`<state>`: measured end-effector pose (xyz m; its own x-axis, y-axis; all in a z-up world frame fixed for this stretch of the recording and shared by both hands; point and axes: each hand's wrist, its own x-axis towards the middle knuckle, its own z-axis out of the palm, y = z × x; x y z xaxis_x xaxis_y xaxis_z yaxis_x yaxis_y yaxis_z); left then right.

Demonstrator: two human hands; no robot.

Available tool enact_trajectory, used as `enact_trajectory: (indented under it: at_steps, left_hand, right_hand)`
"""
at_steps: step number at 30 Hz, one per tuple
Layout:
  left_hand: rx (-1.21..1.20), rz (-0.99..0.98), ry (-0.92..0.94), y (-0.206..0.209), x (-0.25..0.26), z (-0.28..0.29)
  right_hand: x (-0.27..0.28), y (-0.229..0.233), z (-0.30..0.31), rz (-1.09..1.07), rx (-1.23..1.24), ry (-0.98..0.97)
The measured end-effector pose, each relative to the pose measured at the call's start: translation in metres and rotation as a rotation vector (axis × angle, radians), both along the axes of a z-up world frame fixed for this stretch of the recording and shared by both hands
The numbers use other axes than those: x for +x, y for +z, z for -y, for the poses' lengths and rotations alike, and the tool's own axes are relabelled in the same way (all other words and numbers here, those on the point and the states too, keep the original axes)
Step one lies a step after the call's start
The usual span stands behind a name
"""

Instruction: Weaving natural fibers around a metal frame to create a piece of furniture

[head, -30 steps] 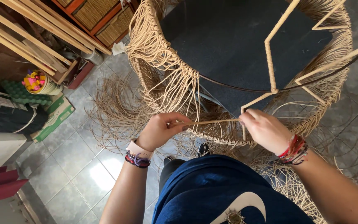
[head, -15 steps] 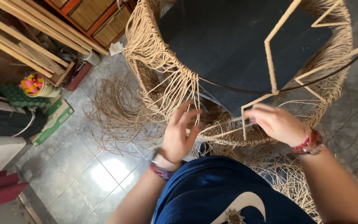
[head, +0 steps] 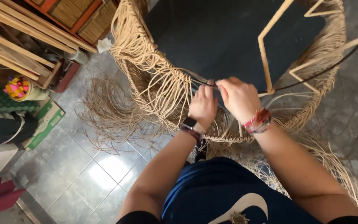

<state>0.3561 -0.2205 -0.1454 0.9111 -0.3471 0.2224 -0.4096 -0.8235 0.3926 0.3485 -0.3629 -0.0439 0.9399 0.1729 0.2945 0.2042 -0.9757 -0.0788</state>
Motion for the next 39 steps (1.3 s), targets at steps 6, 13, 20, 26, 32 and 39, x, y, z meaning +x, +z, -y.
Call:
enact_trajectory:
  at_steps: [6, 13, 20, 26, 32, 39]
  left_hand:
    - [-0.579, -0.682, 0.042, -0.064, -0.042, -0.001]
    - [-0.213, 0.113, -0.289, 0.068, -0.077, -0.049]
    - [-0.152, 0.158, -0.196, 0.082, -0.006, -0.016]
    - [0.031, 0.343, 0.16, 0.074, 0.013, 0.028]
    - [0.062, 0.383, 0.145, 0.054, 0.031, 0.037]
    - [-0.513, 0.179, -0.244, 0.145, 0.004, -0.021]
  right_hand:
    - [-0.08, -0.016, -0.023, -0.237, 1.206, -0.075]
    - [-0.082, -0.012, -0.005, -0.406, 1.097, 0.046]
    - [-0.08, -0.034, 0.013, -0.03, 0.26, 0.086]
    - [-0.073, -0.033, 0.009, 0.228, 0.246, -0.037]
    - [-0.071, -0.021, 0.016, 0.314, 0.275, 0.061]
    - [-0.073, 0.001, 0.018, -0.264, 0.828, 0.147]
